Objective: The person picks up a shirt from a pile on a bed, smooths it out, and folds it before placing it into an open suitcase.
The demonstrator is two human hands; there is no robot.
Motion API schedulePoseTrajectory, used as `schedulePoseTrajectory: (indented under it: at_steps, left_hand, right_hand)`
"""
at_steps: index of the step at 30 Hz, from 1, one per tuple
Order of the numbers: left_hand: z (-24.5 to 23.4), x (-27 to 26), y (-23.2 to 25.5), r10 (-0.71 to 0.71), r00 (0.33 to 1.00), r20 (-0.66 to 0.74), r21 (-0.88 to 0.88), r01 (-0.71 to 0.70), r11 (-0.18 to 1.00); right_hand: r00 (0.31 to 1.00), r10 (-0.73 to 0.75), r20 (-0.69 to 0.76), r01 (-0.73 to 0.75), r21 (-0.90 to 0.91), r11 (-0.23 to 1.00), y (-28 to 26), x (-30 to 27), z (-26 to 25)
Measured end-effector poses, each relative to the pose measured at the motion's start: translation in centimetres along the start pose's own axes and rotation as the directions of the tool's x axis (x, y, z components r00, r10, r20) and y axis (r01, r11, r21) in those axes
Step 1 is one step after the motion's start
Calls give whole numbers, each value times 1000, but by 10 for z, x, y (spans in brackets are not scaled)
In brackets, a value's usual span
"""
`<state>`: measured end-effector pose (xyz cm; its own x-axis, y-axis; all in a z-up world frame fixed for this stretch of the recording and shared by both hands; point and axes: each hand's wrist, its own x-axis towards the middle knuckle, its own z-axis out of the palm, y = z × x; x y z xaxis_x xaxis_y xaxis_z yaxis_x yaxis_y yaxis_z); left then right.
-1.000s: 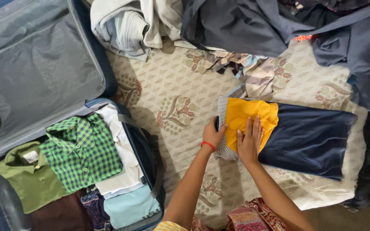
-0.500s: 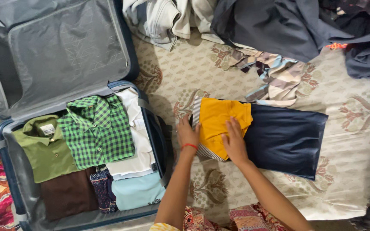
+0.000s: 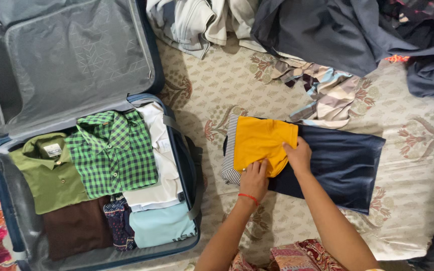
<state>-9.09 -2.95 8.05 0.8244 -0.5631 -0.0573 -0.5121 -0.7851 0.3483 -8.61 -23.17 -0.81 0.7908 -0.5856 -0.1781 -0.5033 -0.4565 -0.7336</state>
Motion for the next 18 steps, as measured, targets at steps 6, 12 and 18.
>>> schedulePoseTrajectory:
  at_steps: [6,12,18]
  left_hand:
    - [-19,1,-2,222,975,-6,-273,-215,938]
    - [-20,94,-37,234,968,-96,-334,-253,908]
    - [5,185,-30,635,766,97,-239,-602,762]
  right_hand:
    - [987,112,-114,-79,261,962,4,-26,-5]
    - [956,269,-116,-218,327,919,10,-90,15]
    - [933,341,-118,-297,286,911,-4,-103,29]
